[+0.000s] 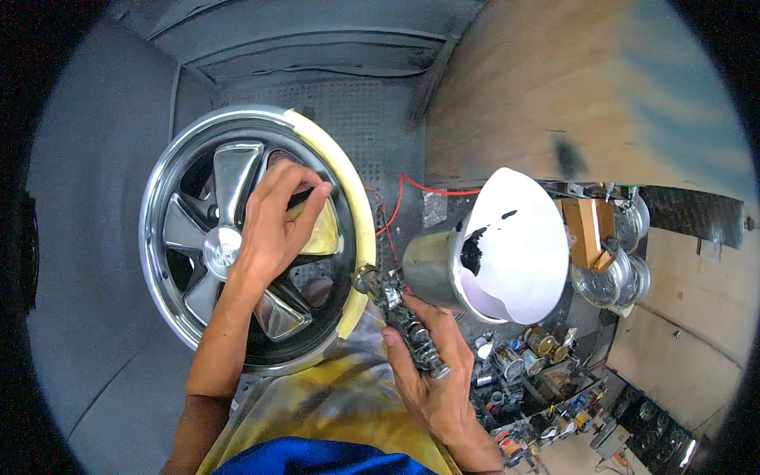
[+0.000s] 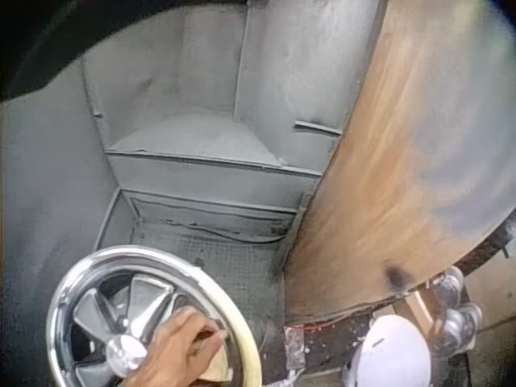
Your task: The recorder mixes black paint into a spray gun and then cleans/details a car wheel with a sponge.
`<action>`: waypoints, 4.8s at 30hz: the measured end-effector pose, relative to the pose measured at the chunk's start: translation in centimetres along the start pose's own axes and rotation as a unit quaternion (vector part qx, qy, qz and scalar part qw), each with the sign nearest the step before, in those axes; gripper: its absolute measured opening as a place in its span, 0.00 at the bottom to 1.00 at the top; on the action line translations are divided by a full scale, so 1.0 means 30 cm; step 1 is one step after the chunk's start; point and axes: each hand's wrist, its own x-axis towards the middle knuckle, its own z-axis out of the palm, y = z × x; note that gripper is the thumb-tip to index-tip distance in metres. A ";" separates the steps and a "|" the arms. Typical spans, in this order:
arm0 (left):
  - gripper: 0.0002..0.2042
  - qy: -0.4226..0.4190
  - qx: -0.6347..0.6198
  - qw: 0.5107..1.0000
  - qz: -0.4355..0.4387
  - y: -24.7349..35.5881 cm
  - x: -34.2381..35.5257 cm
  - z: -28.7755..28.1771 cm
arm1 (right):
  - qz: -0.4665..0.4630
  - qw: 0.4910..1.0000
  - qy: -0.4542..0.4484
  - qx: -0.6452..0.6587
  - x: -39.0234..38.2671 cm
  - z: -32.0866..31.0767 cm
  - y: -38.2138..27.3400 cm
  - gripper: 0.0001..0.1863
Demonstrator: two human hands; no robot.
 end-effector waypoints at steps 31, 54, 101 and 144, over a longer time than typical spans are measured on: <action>0.10 -0.433 -0.089 0.880 0.173 -0.011 -0.214 -0.049 | -0.052 0.995 -0.043 -0.077 0.040 0.010 -0.031 0.24; 0.08 -0.435 -0.037 0.879 0.190 0.025 -0.224 -0.071 | -0.040 0.996 -0.052 -0.056 0.010 -0.006 -0.010 0.25; 0.11 -0.429 -0.033 0.879 0.205 0.033 -0.215 -0.069 | 0.001 1.000 -0.025 -0.018 -0.006 -0.028 -0.001 0.23; 0.11 -0.429 -0.038 0.878 0.207 0.052 -0.206 -0.067 | 0.009 1.000 -0.009 -0.016 -0.017 -0.047 0.016 0.23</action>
